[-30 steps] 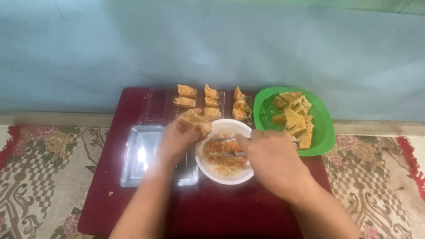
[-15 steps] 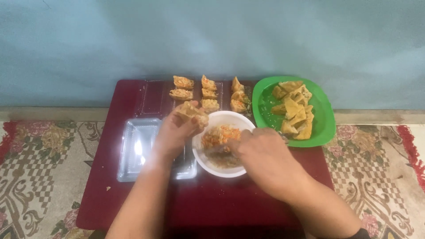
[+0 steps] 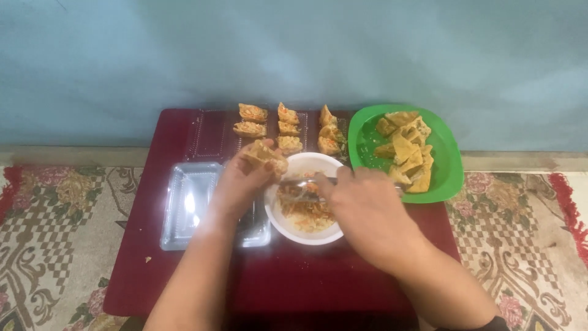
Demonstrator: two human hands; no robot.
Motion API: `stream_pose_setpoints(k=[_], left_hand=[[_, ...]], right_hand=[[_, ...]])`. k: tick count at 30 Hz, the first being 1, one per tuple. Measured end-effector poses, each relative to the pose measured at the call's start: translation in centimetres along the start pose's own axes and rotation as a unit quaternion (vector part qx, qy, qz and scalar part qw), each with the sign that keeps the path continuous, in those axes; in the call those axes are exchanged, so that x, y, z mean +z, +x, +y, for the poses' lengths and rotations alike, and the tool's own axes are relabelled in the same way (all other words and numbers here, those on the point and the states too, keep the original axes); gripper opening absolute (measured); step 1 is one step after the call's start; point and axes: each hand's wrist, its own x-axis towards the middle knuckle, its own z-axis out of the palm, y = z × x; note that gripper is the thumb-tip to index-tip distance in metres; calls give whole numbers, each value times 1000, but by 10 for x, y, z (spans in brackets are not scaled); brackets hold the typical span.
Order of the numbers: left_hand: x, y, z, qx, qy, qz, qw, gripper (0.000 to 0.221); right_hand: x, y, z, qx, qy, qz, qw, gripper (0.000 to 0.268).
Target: Filling fried tofu pockets with a noodle and vegetable mixture using metal tongs
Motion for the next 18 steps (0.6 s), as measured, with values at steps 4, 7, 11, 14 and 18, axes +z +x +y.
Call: stream_pose_setpoints(k=[4,7,11,14,18], left_hand=[[-15,16,-24,42,-21,-30,998,66],[-12,11,-19,31,-6,-20,999,63],[-13,11,-22,38,-11,-18,999,63],[-15,14,-24,41,-5,-24,999,62],[-10,7,-13,35,27,-24,999,63]], right_hand=[[-14,10,-7,-37,-4,-65,997,20],[-33,7,3,-26,75,-151,985,26],[-46,2,23,76,48,-229,969,24],[-30,2,35,115,28,-264,957,24],[-10,17,23,50,125,-248,959,29]])
